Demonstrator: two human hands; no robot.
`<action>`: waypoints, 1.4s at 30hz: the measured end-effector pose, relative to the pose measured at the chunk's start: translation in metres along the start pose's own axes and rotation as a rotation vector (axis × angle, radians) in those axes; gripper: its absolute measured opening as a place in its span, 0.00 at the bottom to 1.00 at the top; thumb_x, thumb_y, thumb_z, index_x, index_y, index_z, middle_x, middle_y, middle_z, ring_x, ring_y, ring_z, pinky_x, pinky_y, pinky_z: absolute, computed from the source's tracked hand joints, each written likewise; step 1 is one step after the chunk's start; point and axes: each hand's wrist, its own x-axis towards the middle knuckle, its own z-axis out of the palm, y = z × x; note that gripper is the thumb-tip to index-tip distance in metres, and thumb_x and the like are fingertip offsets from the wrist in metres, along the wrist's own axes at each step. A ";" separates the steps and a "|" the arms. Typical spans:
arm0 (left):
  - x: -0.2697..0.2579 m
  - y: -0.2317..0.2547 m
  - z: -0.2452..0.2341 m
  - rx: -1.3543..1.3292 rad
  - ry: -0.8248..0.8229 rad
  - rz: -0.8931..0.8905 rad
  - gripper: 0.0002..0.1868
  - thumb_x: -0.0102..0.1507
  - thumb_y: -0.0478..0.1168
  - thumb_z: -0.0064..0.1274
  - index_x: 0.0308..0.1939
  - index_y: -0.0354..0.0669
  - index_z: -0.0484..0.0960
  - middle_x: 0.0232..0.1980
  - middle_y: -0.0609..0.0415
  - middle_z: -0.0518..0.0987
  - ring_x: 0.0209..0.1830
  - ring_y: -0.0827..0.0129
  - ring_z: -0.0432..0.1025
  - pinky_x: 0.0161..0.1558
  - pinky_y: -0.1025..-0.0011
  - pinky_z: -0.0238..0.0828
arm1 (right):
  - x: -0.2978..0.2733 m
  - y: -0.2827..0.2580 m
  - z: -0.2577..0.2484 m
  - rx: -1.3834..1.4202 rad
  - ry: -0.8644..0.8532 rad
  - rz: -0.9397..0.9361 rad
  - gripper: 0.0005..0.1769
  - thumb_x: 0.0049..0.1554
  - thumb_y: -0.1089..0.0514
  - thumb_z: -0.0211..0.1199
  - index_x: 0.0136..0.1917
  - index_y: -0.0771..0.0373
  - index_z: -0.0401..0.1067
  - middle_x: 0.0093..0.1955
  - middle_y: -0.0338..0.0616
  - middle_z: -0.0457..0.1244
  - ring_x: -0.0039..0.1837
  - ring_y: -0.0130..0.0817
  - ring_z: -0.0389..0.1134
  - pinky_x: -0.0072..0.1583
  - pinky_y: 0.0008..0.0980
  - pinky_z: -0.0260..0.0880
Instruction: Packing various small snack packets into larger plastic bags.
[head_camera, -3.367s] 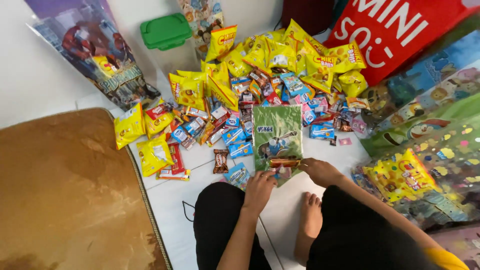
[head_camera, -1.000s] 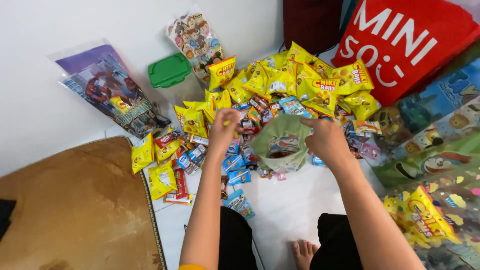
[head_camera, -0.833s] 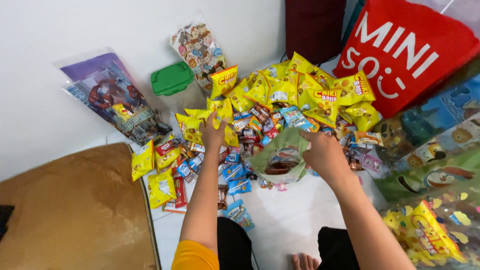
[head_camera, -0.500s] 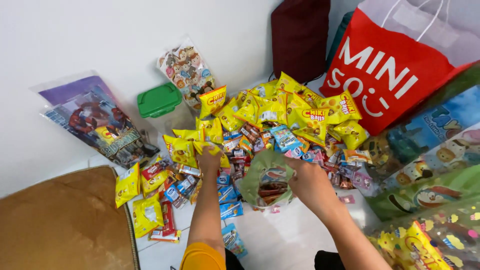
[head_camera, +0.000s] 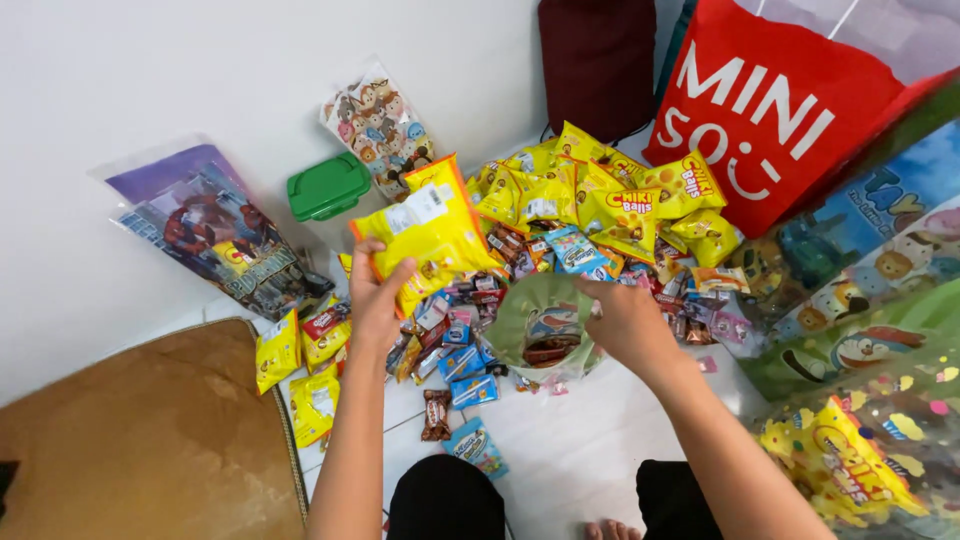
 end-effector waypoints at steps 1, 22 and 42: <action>-0.007 0.007 0.005 0.004 -0.002 0.001 0.22 0.61 0.33 0.64 0.50 0.54 0.67 0.56 0.53 0.77 0.54 0.72 0.73 0.54 0.71 0.73 | -0.005 -0.004 -0.006 0.005 0.001 -0.001 0.32 0.51 0.62 0.59 0.70 0.48 0.72 0.26 0.49 0.70 0.45 0.56 0.76 0.60 0.53 0.74; -0.067 0.057 0.099 1.232 -1.016 0.529 0.20 0.54 0.23 0.61 0.44 0.49 0.79 0.54 0.43 0.81 0.54 0.41 0.76 0.53 0.42 0.73 | -0.017 0.006 -0.019 0.136 -0.124 -0.023 0.40 0.52 0.70 0.64 0.76 0.47 0.66 0.34 0.52 0.71 0.40 0.48 0.76 0.64 0.53 0.69; -0.059 0.041 0.062 1.073 -0.692 0.221 0.30 0.52 0.12 0.46 0.51 0.41 0.84 0.44 0.47 0.81 0.37 0.57 0.82 0.33 0.63 0.81 | -0.052 -0.028 -0.046 0.113 0.035 -0.088 0.36 0.53 0.75 0.53 0.72 0.56 0.73 0.38 0.68 0.70 0.30 0.45 0.70 0.43 0.39 0.73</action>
